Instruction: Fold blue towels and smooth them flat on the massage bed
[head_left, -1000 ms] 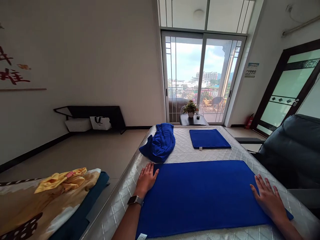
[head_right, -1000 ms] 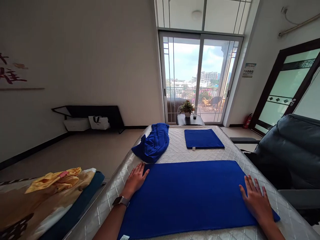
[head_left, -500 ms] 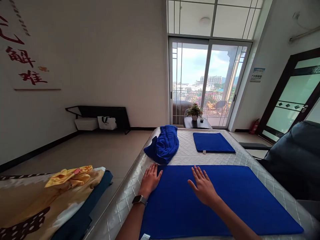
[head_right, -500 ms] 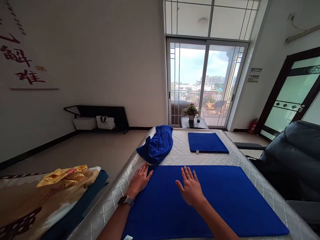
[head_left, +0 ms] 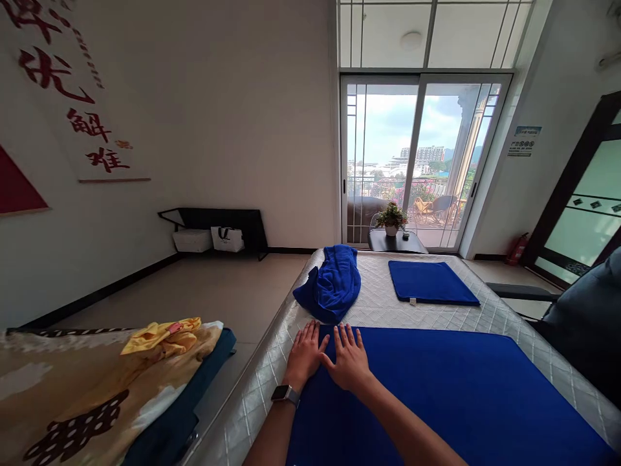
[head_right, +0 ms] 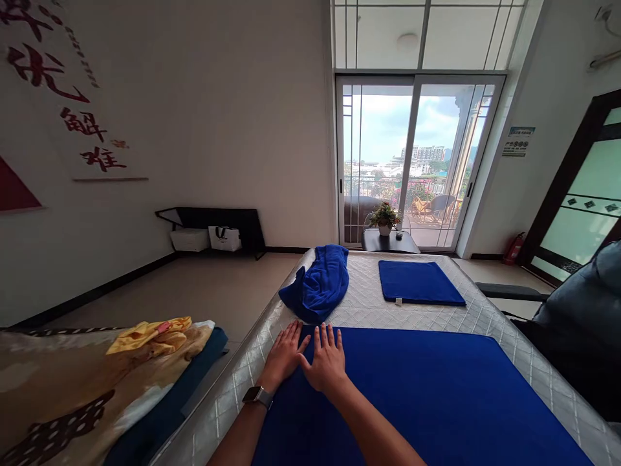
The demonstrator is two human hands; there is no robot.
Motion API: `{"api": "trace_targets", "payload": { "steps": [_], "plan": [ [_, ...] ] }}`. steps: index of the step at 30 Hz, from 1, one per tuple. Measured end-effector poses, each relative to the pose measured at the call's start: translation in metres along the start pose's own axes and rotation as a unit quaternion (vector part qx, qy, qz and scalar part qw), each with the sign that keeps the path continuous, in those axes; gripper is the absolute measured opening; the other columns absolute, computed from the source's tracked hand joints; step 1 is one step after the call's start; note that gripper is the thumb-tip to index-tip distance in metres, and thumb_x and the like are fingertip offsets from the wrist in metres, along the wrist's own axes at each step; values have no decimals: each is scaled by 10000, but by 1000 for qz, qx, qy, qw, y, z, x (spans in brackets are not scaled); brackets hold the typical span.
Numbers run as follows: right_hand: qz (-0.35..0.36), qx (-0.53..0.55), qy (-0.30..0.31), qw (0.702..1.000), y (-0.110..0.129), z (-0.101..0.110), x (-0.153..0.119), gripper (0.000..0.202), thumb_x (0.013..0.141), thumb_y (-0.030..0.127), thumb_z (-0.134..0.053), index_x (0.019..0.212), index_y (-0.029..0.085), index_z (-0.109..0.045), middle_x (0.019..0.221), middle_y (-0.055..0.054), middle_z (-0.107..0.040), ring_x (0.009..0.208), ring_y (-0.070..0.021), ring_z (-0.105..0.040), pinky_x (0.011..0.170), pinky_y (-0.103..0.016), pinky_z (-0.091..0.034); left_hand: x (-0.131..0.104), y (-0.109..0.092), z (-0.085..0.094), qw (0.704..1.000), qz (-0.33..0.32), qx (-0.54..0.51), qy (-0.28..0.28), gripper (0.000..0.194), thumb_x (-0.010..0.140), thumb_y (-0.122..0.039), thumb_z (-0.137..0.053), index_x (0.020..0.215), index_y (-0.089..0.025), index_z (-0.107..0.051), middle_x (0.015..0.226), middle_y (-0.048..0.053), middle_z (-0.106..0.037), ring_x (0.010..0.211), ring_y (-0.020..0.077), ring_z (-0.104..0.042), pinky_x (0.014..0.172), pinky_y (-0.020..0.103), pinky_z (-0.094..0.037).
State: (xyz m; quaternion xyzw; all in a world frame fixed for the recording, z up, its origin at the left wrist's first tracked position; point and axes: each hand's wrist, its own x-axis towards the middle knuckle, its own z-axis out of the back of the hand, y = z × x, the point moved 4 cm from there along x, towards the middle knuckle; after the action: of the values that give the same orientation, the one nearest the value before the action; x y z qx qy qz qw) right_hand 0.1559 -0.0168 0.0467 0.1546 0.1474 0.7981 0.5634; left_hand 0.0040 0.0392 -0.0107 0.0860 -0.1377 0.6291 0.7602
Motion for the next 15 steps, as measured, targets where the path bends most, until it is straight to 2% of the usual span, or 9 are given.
{"api": "trace_targets", "payload": {
  "steps": [9,15],
  "plan": [
    [-24,-3,-9,1000,-13,-17,5,898,969,720,-71,1614,116,-226,1691,-118,-146,1572,-239,-17,1261,-482,29,-4,1,-3,999,-31,-20,-39,553,1054,-452,-297,1533,-227,-460,1538,108,-529,1477,301,-399,1181,551,-369],
    [-20,-1,-7,1000,-14,-17,5,914,962,736,-77,1612,114,-238,1688,-127,-163,1573,-248,-42,1261,-492,19,-4,2,-1,999,-21,-2,-32,592,1059,-452,-274,1530,-141,-453,1530,153,-528,1476,293,-401,1187,522,-371]
  ]
}}
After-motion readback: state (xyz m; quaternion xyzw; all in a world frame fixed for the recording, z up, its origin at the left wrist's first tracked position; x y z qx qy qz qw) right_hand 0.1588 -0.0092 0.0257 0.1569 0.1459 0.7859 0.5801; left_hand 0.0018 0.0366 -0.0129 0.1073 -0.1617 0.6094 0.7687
